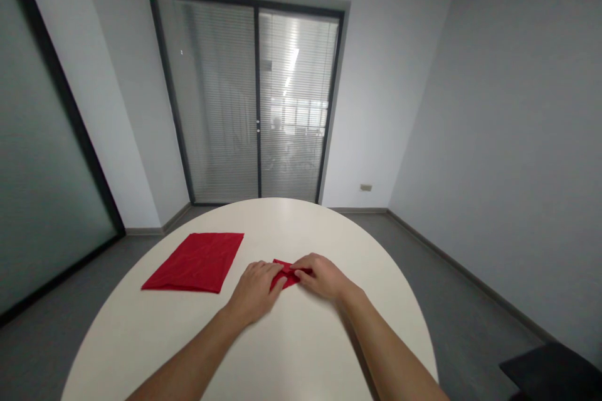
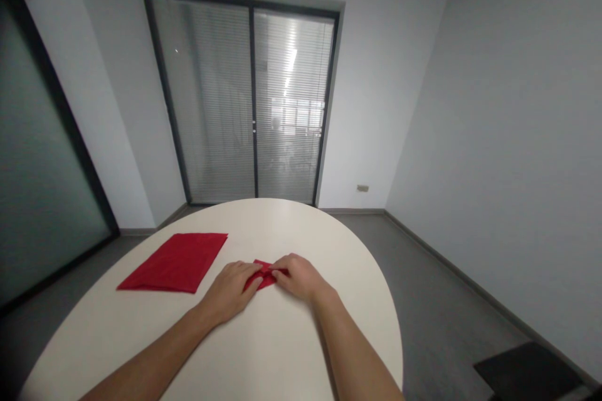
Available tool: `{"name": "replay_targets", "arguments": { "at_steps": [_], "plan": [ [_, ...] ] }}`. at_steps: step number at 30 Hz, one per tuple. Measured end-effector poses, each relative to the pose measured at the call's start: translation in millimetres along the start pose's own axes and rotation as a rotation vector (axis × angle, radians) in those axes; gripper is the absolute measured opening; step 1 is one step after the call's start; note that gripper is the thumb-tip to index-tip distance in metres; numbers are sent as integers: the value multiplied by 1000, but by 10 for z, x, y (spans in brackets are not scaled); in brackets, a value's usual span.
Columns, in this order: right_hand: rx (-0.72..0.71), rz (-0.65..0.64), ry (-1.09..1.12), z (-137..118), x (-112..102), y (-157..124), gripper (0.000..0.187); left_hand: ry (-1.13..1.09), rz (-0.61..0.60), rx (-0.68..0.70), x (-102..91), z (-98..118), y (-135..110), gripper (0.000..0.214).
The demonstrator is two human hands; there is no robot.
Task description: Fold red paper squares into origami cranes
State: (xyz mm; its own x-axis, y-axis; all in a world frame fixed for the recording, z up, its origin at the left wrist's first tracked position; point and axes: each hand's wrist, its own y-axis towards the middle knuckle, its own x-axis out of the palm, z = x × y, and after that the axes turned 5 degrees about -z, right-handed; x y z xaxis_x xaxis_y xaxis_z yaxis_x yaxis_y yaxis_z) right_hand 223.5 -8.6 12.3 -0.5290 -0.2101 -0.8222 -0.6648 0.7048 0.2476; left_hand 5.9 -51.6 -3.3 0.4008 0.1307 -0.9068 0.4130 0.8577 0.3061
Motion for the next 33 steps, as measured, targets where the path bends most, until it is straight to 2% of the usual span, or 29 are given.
{"name": "replay_targets", "arguments": {
  "at_steps": [7, 12, 14, 17, 20, 23, 26, 29, 33],
  "plan": [
    [-44, 32, -52, -60, 12, 39, 26, 68, -18, -112, -52, 93, 19, 27],
    [-59, 122, -9, -106, 3, 56, 23, 74, 4, -204, -86, 108, 29, 31],
    [-30, 174, 70, -96, 19, 61, 29, 76, 33, -259, -100, 107, 32, 29],
    [15, 270, 275, -75, 78, 89, 49, 22, 86, -362, -99, 73, 41, 26],
    [52, 323, 511, -70, 168, 140, 69, -141, 163, -404, -56, -17, 58, 23],
    [84, 300, 635, -65, 268, 180, 80, -366, 277, -387, 18, -138, 92, 20],
    [99, 241, 623, -38, 351, 188, 75, -583, 359, -346, 86, -234, 140, 19],
    [100, 192, 540, -8, 384, 175, 60, -756, 415, -330, 132, -283, 185, 17],
    [31, 149, 410, -2, 362, 158, 53, -995, 418, -384, 185, -312, 224, 14]
  ]
}}
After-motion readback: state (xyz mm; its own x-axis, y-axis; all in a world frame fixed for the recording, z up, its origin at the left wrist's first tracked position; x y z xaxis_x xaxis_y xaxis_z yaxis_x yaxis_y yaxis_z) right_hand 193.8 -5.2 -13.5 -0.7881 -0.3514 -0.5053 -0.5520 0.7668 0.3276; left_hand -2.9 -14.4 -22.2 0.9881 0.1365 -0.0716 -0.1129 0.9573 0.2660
